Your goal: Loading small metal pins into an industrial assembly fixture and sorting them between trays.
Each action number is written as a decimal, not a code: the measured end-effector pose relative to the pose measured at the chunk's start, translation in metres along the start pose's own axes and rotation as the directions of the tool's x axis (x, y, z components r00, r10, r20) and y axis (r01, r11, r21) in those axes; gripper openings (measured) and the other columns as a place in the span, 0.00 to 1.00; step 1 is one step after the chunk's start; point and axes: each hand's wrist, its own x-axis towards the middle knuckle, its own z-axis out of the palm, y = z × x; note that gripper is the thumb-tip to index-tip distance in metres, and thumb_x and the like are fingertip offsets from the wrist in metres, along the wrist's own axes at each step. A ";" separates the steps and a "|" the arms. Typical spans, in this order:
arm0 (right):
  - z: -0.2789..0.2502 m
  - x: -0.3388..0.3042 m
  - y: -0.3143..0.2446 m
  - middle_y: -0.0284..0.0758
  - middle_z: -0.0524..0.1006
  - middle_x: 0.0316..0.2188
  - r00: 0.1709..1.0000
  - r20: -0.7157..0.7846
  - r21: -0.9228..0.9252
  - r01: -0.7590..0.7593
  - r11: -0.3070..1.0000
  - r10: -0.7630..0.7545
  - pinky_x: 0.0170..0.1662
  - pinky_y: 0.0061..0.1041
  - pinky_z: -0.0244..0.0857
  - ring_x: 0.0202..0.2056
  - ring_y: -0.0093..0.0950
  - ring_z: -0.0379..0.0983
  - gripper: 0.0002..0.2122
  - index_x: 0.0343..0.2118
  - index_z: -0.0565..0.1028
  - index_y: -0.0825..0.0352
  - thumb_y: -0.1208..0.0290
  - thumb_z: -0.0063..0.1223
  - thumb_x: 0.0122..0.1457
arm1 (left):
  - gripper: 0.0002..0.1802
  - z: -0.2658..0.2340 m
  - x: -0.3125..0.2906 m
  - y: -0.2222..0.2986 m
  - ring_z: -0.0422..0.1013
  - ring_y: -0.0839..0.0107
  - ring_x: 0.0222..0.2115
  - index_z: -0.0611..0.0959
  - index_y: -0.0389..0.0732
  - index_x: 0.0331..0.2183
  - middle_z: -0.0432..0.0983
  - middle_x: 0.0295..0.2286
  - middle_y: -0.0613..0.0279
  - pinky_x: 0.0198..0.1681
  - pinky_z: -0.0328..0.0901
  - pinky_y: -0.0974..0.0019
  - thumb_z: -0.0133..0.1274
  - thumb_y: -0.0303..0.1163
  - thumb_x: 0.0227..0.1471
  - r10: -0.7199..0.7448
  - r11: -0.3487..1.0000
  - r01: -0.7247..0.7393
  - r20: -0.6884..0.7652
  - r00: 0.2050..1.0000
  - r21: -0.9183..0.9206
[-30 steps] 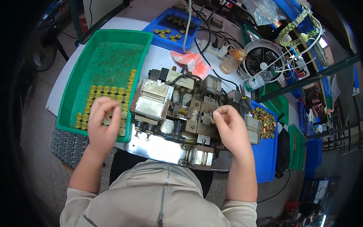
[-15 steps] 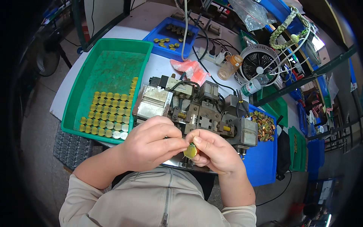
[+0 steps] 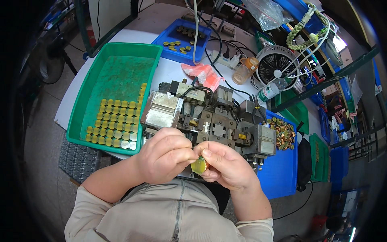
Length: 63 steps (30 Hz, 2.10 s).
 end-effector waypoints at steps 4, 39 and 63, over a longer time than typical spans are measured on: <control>-0.003 -0.002 0.000 0.35 0.71 0.27 1.000 -0.020 -0.001 0.006 1.000 -0.006 0.21 0.12 0.45 0.21 0.16 0.56 0.10 0.46 0.71 0.72 0.70 0.44 0.72 | 0.12 -0.003 0.004 0.001 0.70 0.65 0.36 0.84 0.41 0.36 0.77 0.37 0.63 0.41 0.69 0.63 0.63 0.23 0.45 0.000 1.000 0.000 0.008 1.000 -0.006; -0.065 0.023 -0.030 0.27 0.73 0.24 0.723 -0.550 -0.835 -0.455 0.311 -0.419 0.27 0.18 0.58 0.24 0.17 0.63 0.06 0.37 0.76 0.68 0.71 0.53 0.65 | 0.15 -0.073 -0.078 -0.048 0.68 0.60 0.39 0.80 0.35 0.43 0.73 0.40 0.54 0.44 0.65 0.61 0.56 0.19 0.51 -0.451 0.709 0.509 -0.241 0.859 0.489; -0.053 0.030 -0.026 0.33 0.75 0.21 0.767 -0.483 -0.849 -0.529 0.011 -0.421 0.28 0.33 0.63 0.22 0.32 0.69 0.09 0.37 0.76 0.66 0.65 0.56 0.63 | 0.11 -0.072 -0.076 -0.044 0.69 0.60 0.37 0.81 0.35 0.38 0.74 0.36 0.56 0.41 0.66 0.61 0.57 0.19 0.48 -0.472 0.703 0.480 -0.161 0.867 0.525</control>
